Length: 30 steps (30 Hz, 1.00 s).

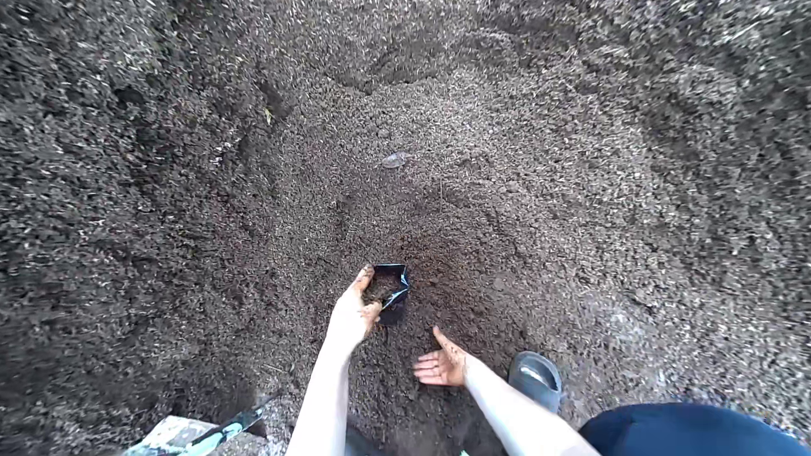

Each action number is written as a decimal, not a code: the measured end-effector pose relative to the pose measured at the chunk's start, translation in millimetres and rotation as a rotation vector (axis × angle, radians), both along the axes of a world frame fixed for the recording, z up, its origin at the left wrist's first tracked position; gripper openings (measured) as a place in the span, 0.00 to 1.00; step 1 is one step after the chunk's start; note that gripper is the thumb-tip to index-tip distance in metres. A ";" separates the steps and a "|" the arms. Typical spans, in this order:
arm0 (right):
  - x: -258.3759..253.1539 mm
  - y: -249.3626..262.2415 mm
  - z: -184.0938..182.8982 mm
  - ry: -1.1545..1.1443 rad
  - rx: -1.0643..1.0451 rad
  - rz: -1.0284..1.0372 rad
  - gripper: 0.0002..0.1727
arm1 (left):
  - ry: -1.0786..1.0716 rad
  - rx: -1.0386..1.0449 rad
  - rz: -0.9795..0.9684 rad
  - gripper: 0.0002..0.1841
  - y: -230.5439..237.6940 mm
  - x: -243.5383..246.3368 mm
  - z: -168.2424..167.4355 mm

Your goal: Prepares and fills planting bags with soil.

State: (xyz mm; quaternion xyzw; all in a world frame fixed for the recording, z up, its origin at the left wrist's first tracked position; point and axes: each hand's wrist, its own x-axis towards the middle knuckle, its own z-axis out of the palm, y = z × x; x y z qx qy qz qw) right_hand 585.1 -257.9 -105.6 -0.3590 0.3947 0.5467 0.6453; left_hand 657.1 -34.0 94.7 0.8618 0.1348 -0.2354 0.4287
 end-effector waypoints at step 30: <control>131.8 76.6 180.0 -0.845 0.037 0.084 0.30 | 0.065 0.070 0.174 0.26 18.3 -20.1 -26.8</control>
